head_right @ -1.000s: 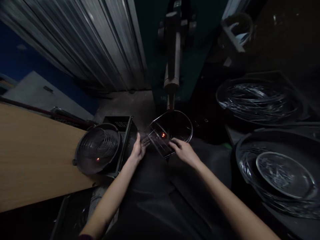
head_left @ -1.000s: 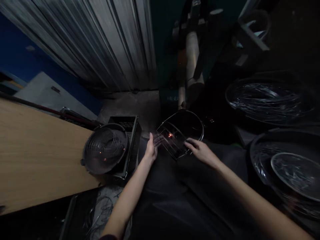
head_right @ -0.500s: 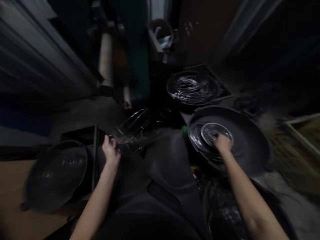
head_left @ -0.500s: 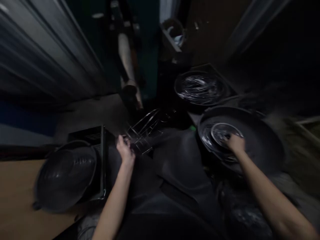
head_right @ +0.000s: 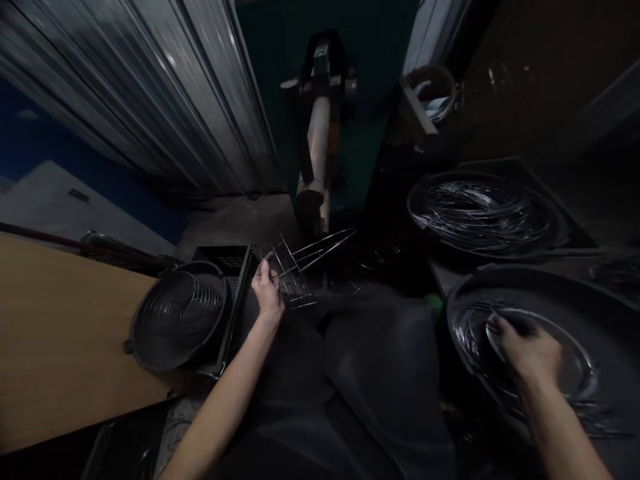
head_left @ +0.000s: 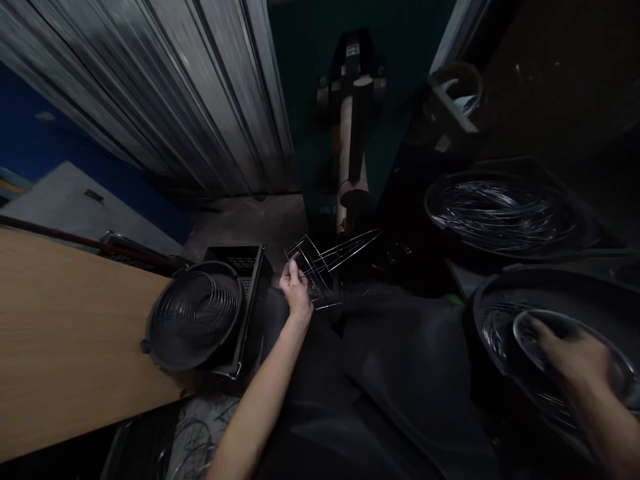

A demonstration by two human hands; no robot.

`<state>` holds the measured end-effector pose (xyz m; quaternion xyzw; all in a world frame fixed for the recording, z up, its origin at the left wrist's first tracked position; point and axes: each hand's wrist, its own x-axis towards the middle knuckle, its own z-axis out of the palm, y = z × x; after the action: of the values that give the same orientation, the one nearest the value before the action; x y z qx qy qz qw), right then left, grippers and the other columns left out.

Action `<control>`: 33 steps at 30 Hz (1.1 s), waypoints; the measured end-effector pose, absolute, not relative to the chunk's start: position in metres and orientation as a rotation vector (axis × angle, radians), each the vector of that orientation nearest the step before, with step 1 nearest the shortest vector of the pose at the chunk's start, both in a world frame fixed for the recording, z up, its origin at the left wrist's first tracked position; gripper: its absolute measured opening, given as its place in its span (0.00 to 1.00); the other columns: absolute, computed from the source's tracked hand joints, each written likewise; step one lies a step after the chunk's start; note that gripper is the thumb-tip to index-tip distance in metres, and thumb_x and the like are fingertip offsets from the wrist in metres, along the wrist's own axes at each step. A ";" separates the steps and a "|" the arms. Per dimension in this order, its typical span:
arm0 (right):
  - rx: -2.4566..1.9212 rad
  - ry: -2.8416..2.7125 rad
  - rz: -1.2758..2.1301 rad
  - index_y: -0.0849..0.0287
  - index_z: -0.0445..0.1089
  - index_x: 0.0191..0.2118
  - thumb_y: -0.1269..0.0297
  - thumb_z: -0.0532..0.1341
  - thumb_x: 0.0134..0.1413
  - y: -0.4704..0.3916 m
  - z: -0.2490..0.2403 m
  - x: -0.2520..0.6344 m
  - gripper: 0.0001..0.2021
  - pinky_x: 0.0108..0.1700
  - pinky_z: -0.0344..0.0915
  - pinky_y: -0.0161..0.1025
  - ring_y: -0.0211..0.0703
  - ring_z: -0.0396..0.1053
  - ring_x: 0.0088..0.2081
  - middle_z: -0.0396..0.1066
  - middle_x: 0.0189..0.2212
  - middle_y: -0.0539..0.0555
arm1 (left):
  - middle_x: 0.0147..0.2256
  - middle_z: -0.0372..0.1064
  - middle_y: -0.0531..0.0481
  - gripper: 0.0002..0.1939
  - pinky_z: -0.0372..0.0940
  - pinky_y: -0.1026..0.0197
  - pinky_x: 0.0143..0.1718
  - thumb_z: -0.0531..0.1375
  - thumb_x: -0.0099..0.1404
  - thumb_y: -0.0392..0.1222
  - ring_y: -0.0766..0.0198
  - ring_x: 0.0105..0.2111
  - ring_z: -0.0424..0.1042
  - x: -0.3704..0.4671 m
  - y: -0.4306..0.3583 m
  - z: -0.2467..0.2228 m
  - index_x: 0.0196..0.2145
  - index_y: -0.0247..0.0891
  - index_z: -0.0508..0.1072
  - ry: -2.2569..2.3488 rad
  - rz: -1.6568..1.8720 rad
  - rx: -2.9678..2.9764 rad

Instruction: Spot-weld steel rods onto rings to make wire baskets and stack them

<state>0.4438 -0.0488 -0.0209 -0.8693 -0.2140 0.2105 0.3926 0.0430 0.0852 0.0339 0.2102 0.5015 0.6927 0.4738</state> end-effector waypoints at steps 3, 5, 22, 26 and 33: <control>-1.844 -0.486 0.833 0.49 0.68 0.23 0.53 0.69 0.32 -0.004 0.014 0.362 0.11 0.39 0.66 0.47 0.49 0.70 0.38 0.70 0.28 0.57 | 0.16 0.44 0.63 0.23 0.35 0.69 0.15 0.66 0.53 0.54 0.79 0.13 0.41 0.041 0.085 0.037 0.41 0.33 0.76 1.214 1.707 0.492; -1.592 -0.441 1.009 0.57 0.71 0.26 0.54 0.73 0.24 0.026 0.031 0.306 0.19 0.31 0.68 0.39 0.41 0.69 0.29 0.71 0.25 0.54 | 0.16 0.44 0.63 0.23 0.36 0.70 0.15 0.66 0.53 0.54 0.79 0.14 0.42 0.040 0.084 0.038 0.40 0.33 0.76 1.212 1.707 0.487; -1.211 -0.247 1.320 0.63 0.71 0.26 0.71 0.73 0.34 0.085 0.086 0.185 0.11 0.21 0.63 0.23 0.29 0.67 0.22 0.69 0.22 0.47 | 0.16 0.46 0.62 0.25 0.41 0.71 0.16 0.62 0.57 0.58 0.77 0.15 0.46 0.027 0.086 0.031 0.40 0.31 0.76 1.315 1.699 0.485; -1.186 -0.189 1.330 0.62 0.69 0.26 0.74 0.72 0.36 0.085 0.090 0.183 0.12 0.21 0.63 0.21 0.27 0.66 0.22 0.67 0.21 0.46 | 0.17 0.45 0.62 0.26 0.41 0.71 0.16 0.61 0.58 0.58 0.77 0.15 0.45 0.026 0.086 0.030 0.42 0.31 0.76 1.312 1.677 0.494; -1.200 -0.133 1.353 0.61 0.65 0.24 0.75 0.71 0.39 0.091 0.092 0.183 0.12 0.18 0.62 0.21 0.26 0.63 0.19 0.65 0.19 0.44 | 0.17 0.44 0.62 0.25 0.40 0.70 0.16 0.60 0.59 0.58 0.77 0.15 0.44 0.026 0.088 0.035 0.41 0.31 0.76 1.309 1.667 0.526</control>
<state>0.1826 0.0907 0.0921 -0.5213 -0.0579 0.5875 0.6163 0.0261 0.0880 0.0349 0.2136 0.5319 0.6776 0.4608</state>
